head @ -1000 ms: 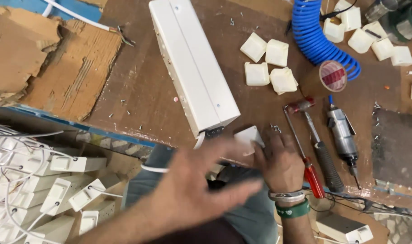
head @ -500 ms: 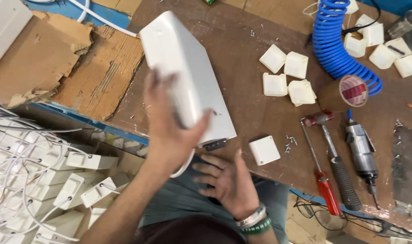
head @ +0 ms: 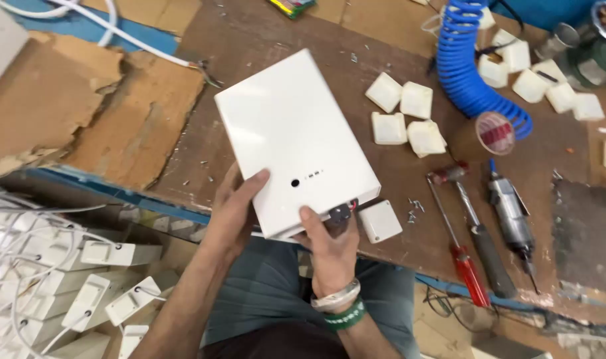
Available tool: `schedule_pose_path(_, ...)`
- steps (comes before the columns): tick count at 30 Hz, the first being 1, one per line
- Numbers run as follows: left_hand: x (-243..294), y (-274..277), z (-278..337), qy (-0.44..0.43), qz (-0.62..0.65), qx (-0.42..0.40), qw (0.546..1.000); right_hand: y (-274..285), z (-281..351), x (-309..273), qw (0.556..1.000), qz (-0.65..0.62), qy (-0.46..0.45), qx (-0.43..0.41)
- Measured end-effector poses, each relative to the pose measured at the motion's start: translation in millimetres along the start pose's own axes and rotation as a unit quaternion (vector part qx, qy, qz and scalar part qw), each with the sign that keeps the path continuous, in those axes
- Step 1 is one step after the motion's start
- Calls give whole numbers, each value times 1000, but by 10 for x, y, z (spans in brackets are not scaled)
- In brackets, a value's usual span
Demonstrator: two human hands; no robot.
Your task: The person holds a white metal electrical enclosure on a workbench and uses a screwdriver to drive screws and fasten a small white end cap to its open end. They pick up screws from the bench, align the cap over the wiring opening, and tighten multiple screws, working on one unit among many similar enclosures.
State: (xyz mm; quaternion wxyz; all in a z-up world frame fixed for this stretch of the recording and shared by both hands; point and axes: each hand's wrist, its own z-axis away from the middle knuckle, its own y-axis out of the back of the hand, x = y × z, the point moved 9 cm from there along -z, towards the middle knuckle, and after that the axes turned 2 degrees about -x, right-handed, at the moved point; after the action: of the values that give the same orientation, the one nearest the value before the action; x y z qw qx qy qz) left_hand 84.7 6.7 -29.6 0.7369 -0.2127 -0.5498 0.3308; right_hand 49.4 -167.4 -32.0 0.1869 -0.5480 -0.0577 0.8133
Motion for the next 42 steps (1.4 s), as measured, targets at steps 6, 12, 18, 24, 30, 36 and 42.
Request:
schedule_pose_path(6,180,-216,25,-49,-479,21,876,-91,75,-528,948,150,281,11)
schedule_pose_path(12,156,-287,290,-276,-532,-29,800,-10,58,-486,888,363,282,38)
schedule_pose_path(18,-274,307,309,-302,-634,-30,711,-260,89,-441,781,506,363,-47)
schedule_pose_path(24,-13,-211,401,-285,-531,-33,797,-127,16,-452,846,454,269,-69)
schedule_pose_path(30,-29,-312,465,-278,-536,-55,795,86,55,-640,805,490,331,-60)
schedule_pose_path(36,-98,-555,828,-221,-656,-89,716,845,154,-1122,736,582,346,5)
schedule_pose_path(42,-1062,-785,842,86,-662,-237,706,1888,361,-1262,592,716,310,200)
